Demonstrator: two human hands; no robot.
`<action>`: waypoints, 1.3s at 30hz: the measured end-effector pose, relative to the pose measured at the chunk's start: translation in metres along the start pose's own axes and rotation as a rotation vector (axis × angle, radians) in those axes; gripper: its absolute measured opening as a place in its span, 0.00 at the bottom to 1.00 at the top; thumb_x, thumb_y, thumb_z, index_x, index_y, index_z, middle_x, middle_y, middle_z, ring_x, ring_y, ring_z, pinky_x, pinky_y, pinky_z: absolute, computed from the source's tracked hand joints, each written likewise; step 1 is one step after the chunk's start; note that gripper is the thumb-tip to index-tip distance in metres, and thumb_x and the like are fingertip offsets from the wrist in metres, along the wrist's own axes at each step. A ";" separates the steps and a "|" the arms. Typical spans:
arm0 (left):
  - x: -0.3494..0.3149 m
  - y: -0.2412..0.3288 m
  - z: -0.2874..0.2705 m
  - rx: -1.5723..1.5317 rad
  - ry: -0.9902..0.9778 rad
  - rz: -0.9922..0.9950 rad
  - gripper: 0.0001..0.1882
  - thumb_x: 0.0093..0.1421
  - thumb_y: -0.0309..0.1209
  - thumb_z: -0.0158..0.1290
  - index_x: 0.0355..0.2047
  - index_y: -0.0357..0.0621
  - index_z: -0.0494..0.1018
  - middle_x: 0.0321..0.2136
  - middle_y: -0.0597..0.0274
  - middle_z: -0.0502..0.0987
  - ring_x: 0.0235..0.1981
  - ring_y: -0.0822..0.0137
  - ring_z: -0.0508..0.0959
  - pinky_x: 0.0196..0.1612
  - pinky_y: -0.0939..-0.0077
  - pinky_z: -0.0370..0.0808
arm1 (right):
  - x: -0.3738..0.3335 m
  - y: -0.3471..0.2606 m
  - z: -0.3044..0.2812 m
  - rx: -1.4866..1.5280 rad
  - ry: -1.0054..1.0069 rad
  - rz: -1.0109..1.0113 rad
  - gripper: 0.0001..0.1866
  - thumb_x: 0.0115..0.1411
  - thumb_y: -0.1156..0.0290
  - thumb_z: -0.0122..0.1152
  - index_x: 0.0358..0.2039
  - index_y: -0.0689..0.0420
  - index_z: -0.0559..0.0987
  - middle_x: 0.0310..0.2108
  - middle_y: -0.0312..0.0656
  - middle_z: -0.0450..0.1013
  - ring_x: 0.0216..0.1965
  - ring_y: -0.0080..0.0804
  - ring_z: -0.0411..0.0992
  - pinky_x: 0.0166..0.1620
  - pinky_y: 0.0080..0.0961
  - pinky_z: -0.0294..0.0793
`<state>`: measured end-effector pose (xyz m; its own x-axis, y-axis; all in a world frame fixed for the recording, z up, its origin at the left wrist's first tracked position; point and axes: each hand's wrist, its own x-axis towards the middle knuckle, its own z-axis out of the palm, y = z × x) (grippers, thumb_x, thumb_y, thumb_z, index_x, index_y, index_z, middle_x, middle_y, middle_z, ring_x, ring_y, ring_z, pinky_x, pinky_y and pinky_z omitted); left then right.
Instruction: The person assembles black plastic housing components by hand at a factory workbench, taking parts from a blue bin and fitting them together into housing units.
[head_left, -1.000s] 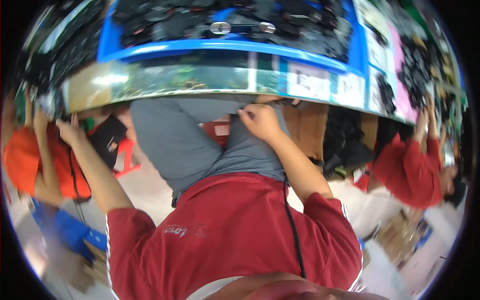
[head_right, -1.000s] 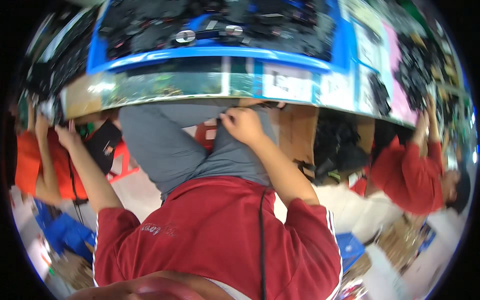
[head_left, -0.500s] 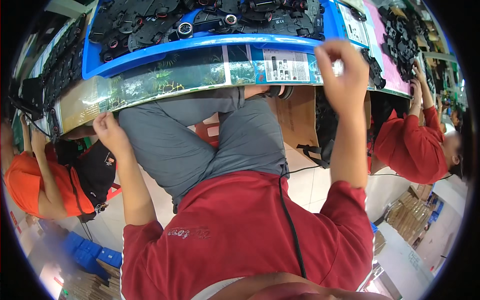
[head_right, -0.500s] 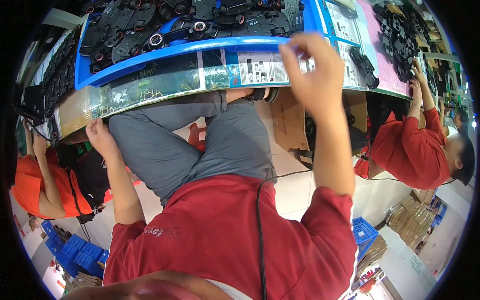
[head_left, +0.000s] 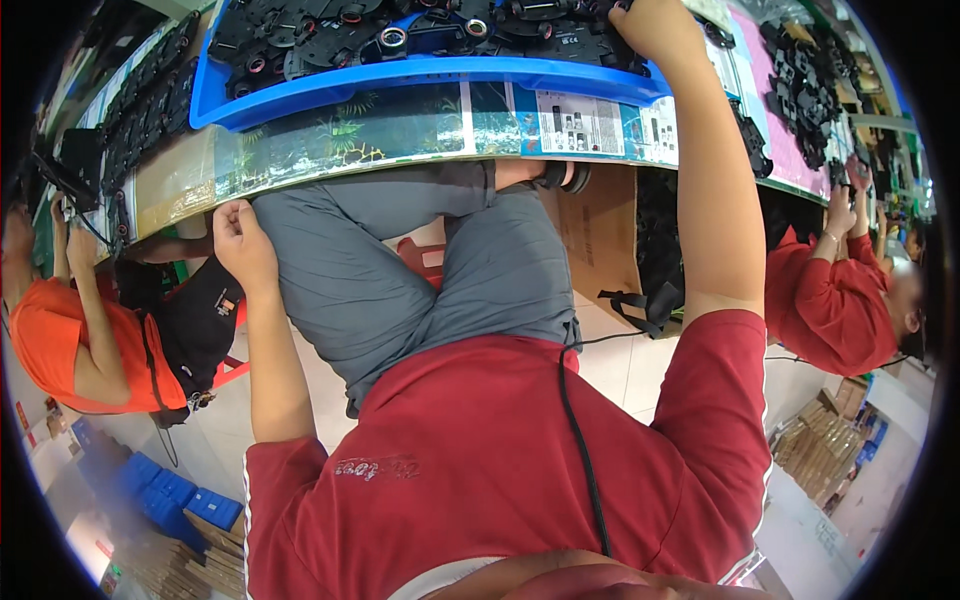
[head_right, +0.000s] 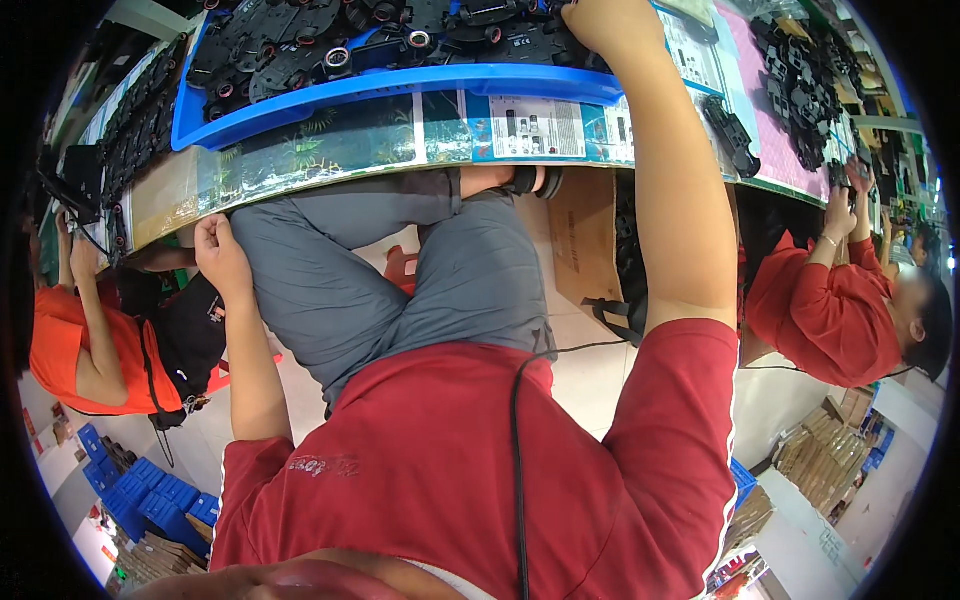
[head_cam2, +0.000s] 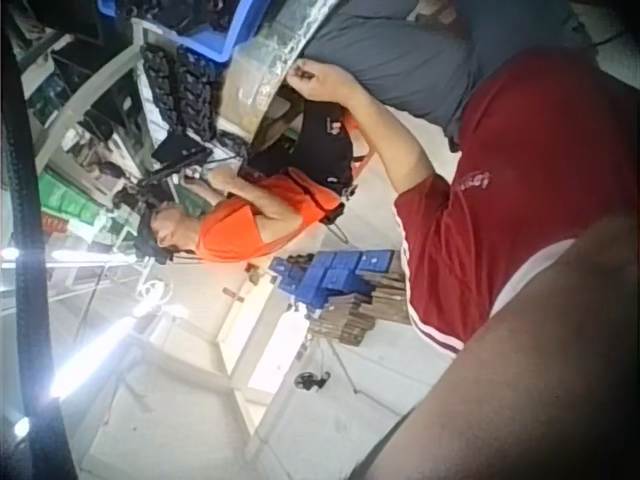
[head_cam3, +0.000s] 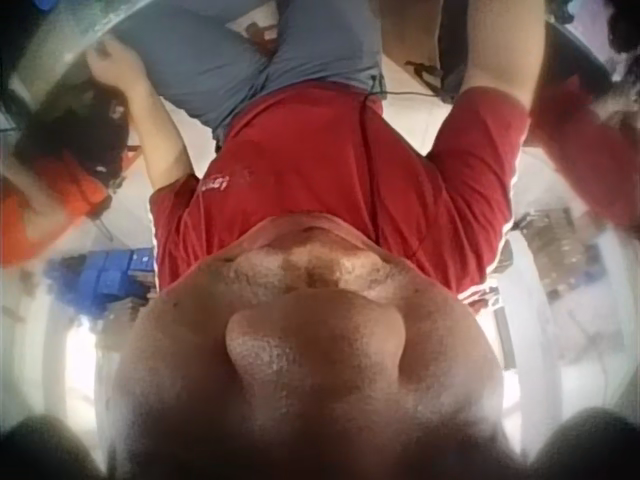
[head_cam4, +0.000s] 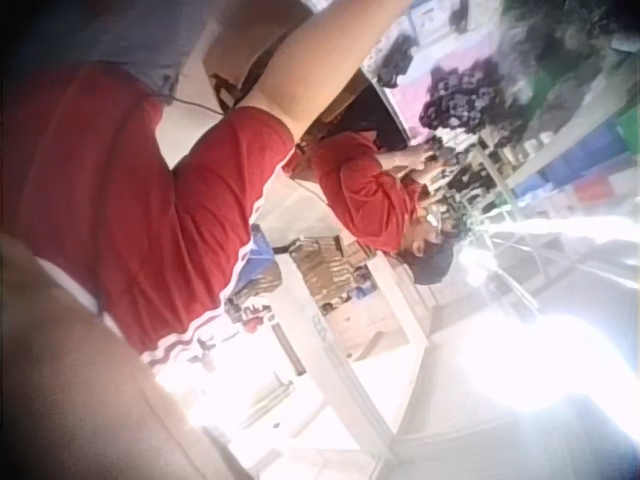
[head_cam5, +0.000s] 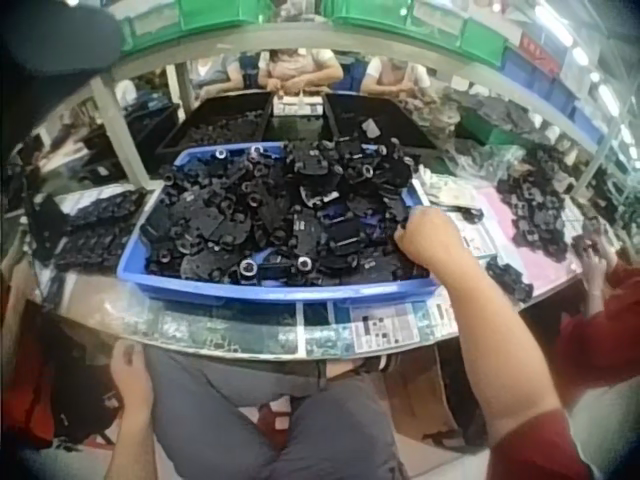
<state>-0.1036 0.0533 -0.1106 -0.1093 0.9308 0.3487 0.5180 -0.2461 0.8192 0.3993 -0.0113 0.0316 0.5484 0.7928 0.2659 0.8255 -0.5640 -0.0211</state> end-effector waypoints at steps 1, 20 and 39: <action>0.001 -0.001 -0.003 0.040 0.014 0.008 0.08 0.64 0.29 0.53 0.34 0.35 0.74 0.26 0.67 0.73 0.27 0.77 0.70 0.34 0.81 0.69 | -0.001 0.004 0.001 -0.001 -0.001 -0.001 0.17 0.54 0.62 0.61 0.28 0.67 0.82 0.32 0.61 0.78 0.36 0.59 0.78 0.44 0.47 0.78; 0.004 -0.001 0.010 0.007 -0.029 0.011 0.09 0.64 0.29 0.53 0.32 0.35 0.74 0.25 0.67 0.73 0.28 0.76 0.71 0.34 0.80 0.69 | -0.090 0.123 -0.038 0.053 0.401 -0.018 0.12 0.60 0.62 0.62 0.34 0.58 0.81 0.29 0.47 0.79 0.31 0.47 0.78 0.38 0.37 0.77; 0.006 -0.008 0.005 0.109 -0.052 -0.009 0.09 0.66 0.29 0.52 0.33 0.34 0.74 0.28 0.66 0.75 0.30 0.75 0.72 0.38 0.81 0.69 | -0.097 0.165 0.054 0.206 0.226 -0.085 0.26 0.54 0.56 0.71 0.49 0.58 0.81 0.39 0.50 0.79 0.36 0.40 0.78 0.42 0.31 0.77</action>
<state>-0.1046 0.0626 -0.1170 -0.0715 0.9464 0.3151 0.6067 -0.2095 0.7668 0.4895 -0.1690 -0.0499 0.4520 0.7505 0.4822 0.8893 -0.4212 -0.1782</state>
